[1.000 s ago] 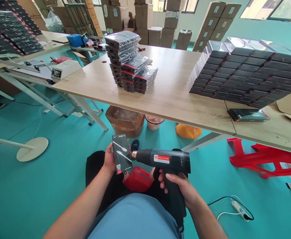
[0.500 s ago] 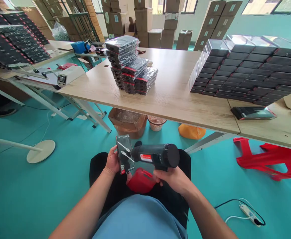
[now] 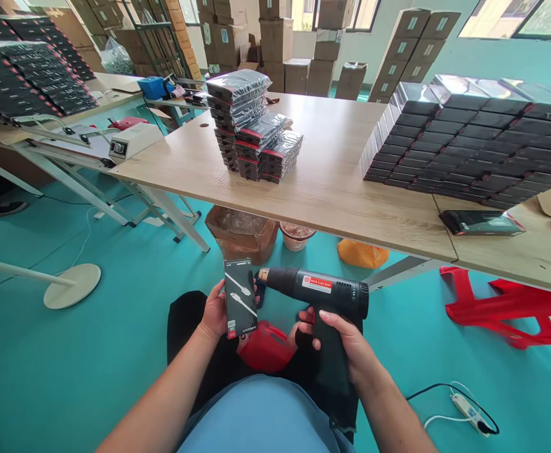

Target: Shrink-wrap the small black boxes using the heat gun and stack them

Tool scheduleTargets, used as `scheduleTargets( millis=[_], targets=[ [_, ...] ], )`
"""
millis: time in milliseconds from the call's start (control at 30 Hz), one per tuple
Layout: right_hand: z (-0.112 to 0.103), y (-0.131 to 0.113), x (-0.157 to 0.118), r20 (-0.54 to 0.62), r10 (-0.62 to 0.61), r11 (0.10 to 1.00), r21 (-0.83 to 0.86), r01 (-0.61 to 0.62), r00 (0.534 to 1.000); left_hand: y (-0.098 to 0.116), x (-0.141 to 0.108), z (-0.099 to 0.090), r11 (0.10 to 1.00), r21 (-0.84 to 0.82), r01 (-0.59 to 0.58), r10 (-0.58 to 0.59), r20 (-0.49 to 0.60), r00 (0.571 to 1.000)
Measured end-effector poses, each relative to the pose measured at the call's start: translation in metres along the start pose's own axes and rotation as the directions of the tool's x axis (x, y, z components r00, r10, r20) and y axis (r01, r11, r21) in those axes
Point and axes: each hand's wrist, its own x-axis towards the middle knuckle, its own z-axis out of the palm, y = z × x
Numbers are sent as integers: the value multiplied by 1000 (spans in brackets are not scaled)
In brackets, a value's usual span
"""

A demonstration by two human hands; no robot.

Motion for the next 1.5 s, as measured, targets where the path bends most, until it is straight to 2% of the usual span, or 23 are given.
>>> scheduleTargets(
  millis=[167,367,433,500,533,600,667,767,800,833,867,967,1000,1033,1100,1167,1200,1300,1333,1400,1500],
  targets=[
    [1,-9,1,42,47,997,67,-49,998,-5,1,3,998,62,29,-29,4,1000],
    [6,-15,12,63,49,999,18,-50,997,-8,-3,3,996,62,71,-72,4,997],
    [11,-16,13,90,-4,998,-61,10,996,-9,-2,0,993,63,102,-101,-18,995],
    [17,-18,10,168,-59,974,-204,93,984,-9,0,-2,991,75,112,-108,-64,992],
    [20,-20,7,229,-48,946,-303,119,972,-9,2,-3,992,79,102,-95,-89,991],
    [25,-24,3,339,58,842,-523,136,939,-8,4,-3,995,75,63,-52,-135,989],
    [32,-29,1,363,113,741,-651,165,925,-7,5,-3,997,67,33,-22,-158,987],
    [46,-36,4,309,-86,724,-633,272,947,-7,5,-2,996,71,48,-37,-149,988],
    [50,-38,5,292,-136,722,-625,296,947,-7,5,-2,996,74,55,-44,-144,989],
    [54,-40,4,293,-137,706,-641,301,946,-8,4,-2,996,73,60,-48,-145,988],
    [57,-41,3,315,-81,676,-679,284,946,-8,4,-3,996,68,56,-46,-152,987],
    [59,-40,-5,362,203,533,-820,207,910,-7,5,-4,999,33,6,0,-173,985],
    [57,-38,-7,353,230,508,-838,198,907,-6,5,-5,1000,24,-14,18,-171,985],
    [55,-35,-8,337,199,514,-835,195,920,-5,5,-6,999,19,-31,33,-166,985],
    [50,-29,-10,280,22,600,-771,211,960,-4,5,-9,998,17,-67,69,-157,985],
    [46,-24,-12,228,-82,671,-707,223,970,-2,4,-11,995,10,-101,101,-159,982],
    [44,-21,-13,227,-56,678,-706,204,972,-2,4,-11,994,8,-111,111,-156,982],
    [40,-16,-17,275,145,626,-769,127,951,0,4,-10,994,19,-110,112,-126,986],
    [39,-15,-17,288,163,628,-768,125,944,0,4,-10,993,28,-111,113,-118,987],
    [39,-14,-14,284,62,709,-687,158,957,1,4,-9,993,48,-106,111,-114,987],
    [44,-17,-6,203,-136,850,-478,220,970,-1,1,-10,995,84,-46,55,-113,992]
  ],
)
